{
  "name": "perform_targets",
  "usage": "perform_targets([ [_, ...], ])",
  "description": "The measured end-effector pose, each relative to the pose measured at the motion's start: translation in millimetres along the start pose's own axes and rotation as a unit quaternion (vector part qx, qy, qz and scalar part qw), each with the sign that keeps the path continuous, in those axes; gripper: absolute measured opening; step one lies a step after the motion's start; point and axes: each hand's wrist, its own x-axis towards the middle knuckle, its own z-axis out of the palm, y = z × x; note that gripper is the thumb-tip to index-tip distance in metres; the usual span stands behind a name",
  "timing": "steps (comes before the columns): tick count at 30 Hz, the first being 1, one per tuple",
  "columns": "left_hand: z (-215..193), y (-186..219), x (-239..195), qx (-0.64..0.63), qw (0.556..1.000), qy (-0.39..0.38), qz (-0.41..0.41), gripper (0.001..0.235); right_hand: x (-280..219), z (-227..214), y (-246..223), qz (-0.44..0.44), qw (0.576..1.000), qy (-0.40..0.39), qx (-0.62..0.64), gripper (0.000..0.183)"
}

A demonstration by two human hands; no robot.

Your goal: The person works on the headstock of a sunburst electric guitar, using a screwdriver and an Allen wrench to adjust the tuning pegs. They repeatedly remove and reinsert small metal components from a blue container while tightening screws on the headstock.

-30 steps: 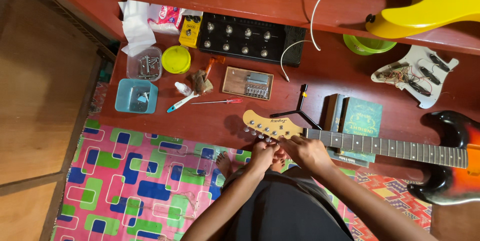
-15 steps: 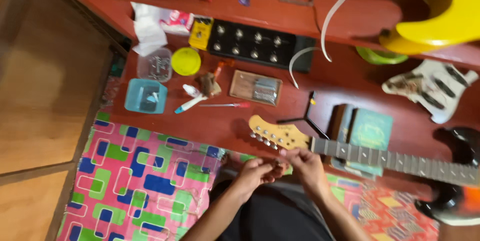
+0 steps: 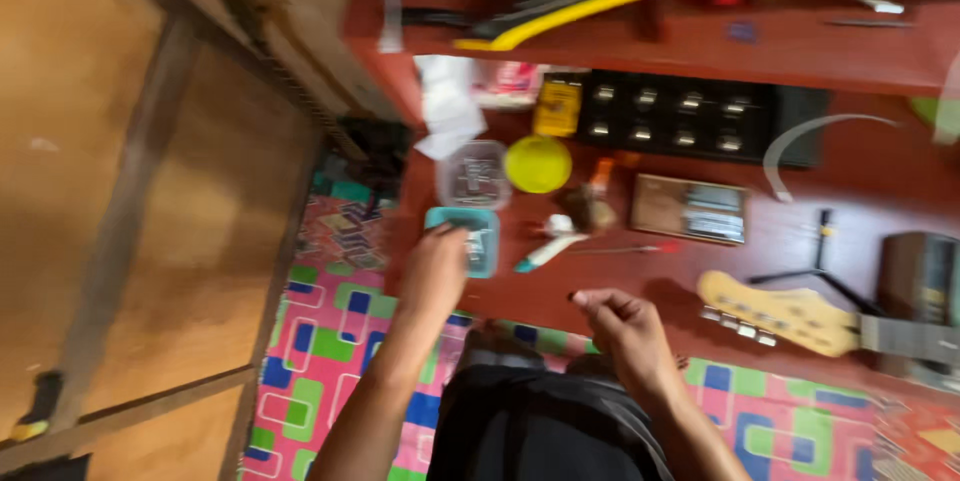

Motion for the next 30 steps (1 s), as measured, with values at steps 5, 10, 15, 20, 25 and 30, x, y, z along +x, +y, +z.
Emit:
perform_targets([
  [5,9,-37,20,0.081,0.994,-0.074,0.023,0.014,16,69,19,0.030,0.996,-0.006,0.086,0.014],
  [10,16,-61,37,0.073,0.988,-0.066,0.116,0.012,17,104,16,0.035,0.987,0.051,0.146,0.016],
  [15,-6,-53,30,0.056,0.981,-0.039,0.182,0.015,16,114,21,0.040,0.986,0.078,0.142,0.014],
  [20,-24,-27,9,-0.080,0.978,0.015,0.191,0.013,20,117,30,0.016,0.987,0.081,0.137,0.017],
  [25,-49,3,-23,-0.345,0.930,-0.042,0.119,0.011,9,131,21,-0.023,0.992,0.099,0.078,0.019],
  [30,-42,-5,-30,-0.469,0.881,-0.054,0.012,0.012,6,144,18,-0.059,0.994,0.094,0.022,0.022],
])
